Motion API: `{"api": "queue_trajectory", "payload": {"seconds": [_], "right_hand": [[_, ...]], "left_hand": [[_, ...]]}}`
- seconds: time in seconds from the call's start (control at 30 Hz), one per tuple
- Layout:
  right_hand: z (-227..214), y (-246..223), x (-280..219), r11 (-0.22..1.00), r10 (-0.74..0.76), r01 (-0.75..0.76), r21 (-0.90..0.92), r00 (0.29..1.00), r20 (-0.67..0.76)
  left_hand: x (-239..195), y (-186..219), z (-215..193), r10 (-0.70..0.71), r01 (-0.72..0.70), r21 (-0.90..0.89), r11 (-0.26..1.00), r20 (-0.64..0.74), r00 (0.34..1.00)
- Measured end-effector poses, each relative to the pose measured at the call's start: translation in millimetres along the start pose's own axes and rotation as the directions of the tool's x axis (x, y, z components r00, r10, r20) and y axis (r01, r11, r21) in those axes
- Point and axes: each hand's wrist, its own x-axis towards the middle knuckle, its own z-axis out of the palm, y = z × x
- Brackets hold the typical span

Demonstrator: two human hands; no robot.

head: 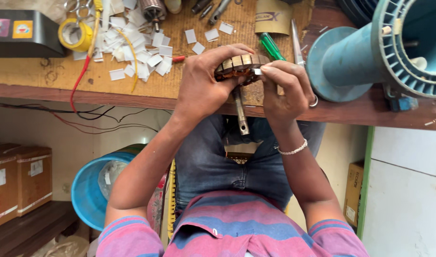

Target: The person inserts small white insulating pieces into the slots of a motor stator. They use scissors to trim the pieces and a screwdriver to push them into place. The person repeats this process for multiple slots around the stator.

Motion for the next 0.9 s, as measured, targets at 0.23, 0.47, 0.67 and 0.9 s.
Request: {"api": "queue_trajectory", "payload": {"seconds": [0.23, 0.47, 0.67, 0.9], "right_hand": [[-7.6, -3.6, 10.0, 0.994, -0.105, 0.105, 0.003, 0.987, 0.123], [-11.5, -17.5, 16.4, 1.000, 0.011, -0.012, 0.008, 0.991, 0.130], [-11.0, -22.4, 12.6, 0.988, 0.154, -0.155, 0.015, 0.984, 0.086], [-23.7, -24.8, 15.0, 0.977, 0.184, -0.202, 0.074, 0.964, 0.193]], "left_hand": [[-1.4, -3.2, -2.1, 0.017, -0.017, -0.048, 0.999, 0.009, 1.000], [-0.5, -3.7, -2.6, 0.103, -0.104, 0.032, 0.994, 0.028, 0.994], [5.7, 6.4, -15.1, 0.030, -0.049, 0.103, 0.994, 0.182, 0.983], [1.7, 6.6, -17.0, -0.026, 0.010, 0.072, 0.997, 0.222, 0.975]]}}
